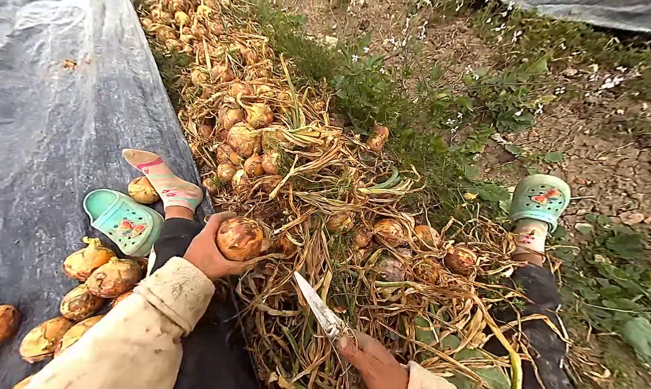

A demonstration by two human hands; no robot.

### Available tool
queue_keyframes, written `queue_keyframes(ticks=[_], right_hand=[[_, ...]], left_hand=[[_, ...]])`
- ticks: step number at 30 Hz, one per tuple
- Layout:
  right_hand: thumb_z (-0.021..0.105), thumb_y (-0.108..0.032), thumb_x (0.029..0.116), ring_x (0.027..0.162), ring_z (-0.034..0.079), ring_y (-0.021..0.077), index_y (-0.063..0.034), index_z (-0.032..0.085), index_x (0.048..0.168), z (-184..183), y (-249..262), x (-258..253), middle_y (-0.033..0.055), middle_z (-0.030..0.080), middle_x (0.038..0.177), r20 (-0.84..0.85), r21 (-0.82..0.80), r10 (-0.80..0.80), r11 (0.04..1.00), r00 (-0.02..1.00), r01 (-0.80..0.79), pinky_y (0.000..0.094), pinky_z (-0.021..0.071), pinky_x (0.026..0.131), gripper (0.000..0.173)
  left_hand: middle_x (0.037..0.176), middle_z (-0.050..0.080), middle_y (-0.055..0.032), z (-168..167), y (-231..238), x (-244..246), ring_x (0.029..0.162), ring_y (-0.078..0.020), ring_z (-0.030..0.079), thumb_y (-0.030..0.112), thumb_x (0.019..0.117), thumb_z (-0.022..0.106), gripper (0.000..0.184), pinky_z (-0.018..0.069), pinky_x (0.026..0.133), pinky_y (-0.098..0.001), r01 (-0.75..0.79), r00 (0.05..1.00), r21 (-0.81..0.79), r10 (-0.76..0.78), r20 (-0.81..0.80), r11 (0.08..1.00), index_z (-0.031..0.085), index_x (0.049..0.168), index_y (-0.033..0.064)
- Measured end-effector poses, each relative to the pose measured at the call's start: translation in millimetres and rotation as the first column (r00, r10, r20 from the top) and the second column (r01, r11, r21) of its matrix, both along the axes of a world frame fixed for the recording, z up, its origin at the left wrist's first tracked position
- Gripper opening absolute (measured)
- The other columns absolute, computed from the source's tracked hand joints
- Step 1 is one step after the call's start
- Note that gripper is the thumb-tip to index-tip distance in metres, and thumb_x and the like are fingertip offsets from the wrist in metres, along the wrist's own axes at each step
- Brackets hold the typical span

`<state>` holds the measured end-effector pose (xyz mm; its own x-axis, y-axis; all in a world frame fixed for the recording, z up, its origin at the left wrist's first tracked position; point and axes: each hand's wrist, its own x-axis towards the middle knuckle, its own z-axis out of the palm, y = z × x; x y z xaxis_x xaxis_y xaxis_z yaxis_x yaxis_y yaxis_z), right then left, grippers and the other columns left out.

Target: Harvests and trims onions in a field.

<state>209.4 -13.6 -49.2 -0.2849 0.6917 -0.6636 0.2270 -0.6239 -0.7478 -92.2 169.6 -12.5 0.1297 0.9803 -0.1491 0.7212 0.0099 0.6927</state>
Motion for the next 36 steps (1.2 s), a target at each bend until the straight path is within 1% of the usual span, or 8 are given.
queue_keyframes(ticks=[3,5,8,15,20,28,32,36], right_hand=[[0.059,-0.06,0.0925,0.078,0.064,0.0122,-0.0022,0.058,0.131,3.2,17.0,-13.9,0.0064,0.067,0.097,-0.016,0.204,0.032,0.979,0.999,-0.029,0.0357,0.0558,0.072,0.069],[0.068,-0.063,0.0843,0.102,0.067,0.0134,0.0005,0.055,0.137,15.8,25.7,-22.5,0.0111,0.069,0.116,-0.002,0.368,0.022,0.93,1.0,-0.019,0.037,0.0551,0.092,0.084],[0.074,-0.07,0.075,0.123,0.062,0.0146,0.0054,0.056,0.136,36.1,29.1,-24.8,0.0151,0.067,0.127,0.009,0.597,-0.034,0.802,0.999,0.022,0.0342,0.0499,0.106,0.099],[0.079,-0.062,0.075,0.107,0.069,0.0096,0.0027,0.067,0.12,36.1,19.0,-9.1,0.0096,0.074,0.109,0.001,0.817,-0.1,0.574,0.995,0.056,0.034,0.0573,0.095,0.08],[0.064,-0.058,0.0938,0.101,0.07,0.0047,0.0051,0.068,0.114,21.2,17.9,-11.1,0.0083,0.075,0.102,-0.127,0.875,-0.046,0.465,0.991,0.134,0.0278,0.0592,0.09,0.066],[0.055,-0.053,0.1009,0.064,0.057,-0.0043,-0.0001,0.065,0.11,9.2,3.7,-9.2,-0.0056,0.066,0.082,-0.292,0.619,-0.059,0.749,0.955,0.235,0.0196,0.0525,0.06,0.054],[0.054,-0.04,0.1021,0.048,0.047,-0.0023,-0.0117,0.06,0.102,12.1,-2.4,-10.8,-0.0121,0.053,0.063,-0.386,0.263,-0.189,0.915,0.903,0.304,0.0183,0.0441,0.047,0.029],[0.039,-0.037,0.1074,0.045,0.044,0.0023,-0.0114,0.053,0.086,18.8,-10.1,-25.3,-0.0076,0.046,0.056,-0.322,0.061,-0.135,0.985,0.937,0.162,0.0213,0.0411,0.047,0.036]], left_hand=[[0.115,0.071,-0.001,9.1,-54.9,-1.1,0.1,-0.0109,0.071,0.035,0.0392,0.093,0.111,0.0622,0.085,-0.0294,0.062,0.818,-0.011,-0.044,0.574,0.998,0.049,0.139,0.0135],[0.117,0.073,0.0054,6.8,-86.3,8.4,0.104,-0.0058,0.071,0.04,0.0613,0.094,0.087,0.0601,0.09,-0.0256,0.265,0.51,0.016,-0.154,0.846,0.964,0.056,0.137,0.0202],[0.128,0.07,0.0099,-3.3,-107.4,24.5,0.116,-0.0019,0.065,0.041,0.0853,0.079,0.061,0.0537,0.101,-0.0241,0.547,0.245,0.077,-0.247,0.938,0.833,0.059,0.141,0.0286],[0.125,0.071,0.0097,2.5,-102.0,43.9,0.113,-0.0006,0.066,0.041,0.0906,0.074,0.052,0.0538,0.099,-0.021,0.759,0.133,0.01,-0.169,0.977,0.651,0.061,0.14,0.0284],[0.119,0.074,0.0089,-2.5,-98.5,41.6,0.109,-0.0025,0.069,0.042,0.0865,0.079,0.049,0.0564,0.095,-0.0231,0.795,0.204,-0.084,-0.134,0.97,0.601,0.066,0.132,0.0286],[0.126,0.069,0.0032,-2.9,-97.1,53.4,0.115,-0.0105,0.068,0.039,0.0718,0.091,0.083,0.0578,0.098,-0.0296,0.72,0.406,-0.108,-0.291,0.866,0.685,0.051,0.142,0.021],[0.118,0.07,0.0029,2.3,-119.5,65.0,0.105,-0.0057,0.069,0.052,0.0465,0.093,0.107,0.0607,0.09,-0.0258,0.46,0.78,-0.004,-0.403,0.478,0.888,0.052,0.138,0.0135],[0.118,0.07,-0.0111,9.7,-150.2,45.6,0.105,-0.014,0.069,0.059,0.0465,0.087,0.113,0.0589,0.091,-0.0333,0.297,0.95,0.232,-0.31,0.024,0.926,0.053,0.137,0.002]])
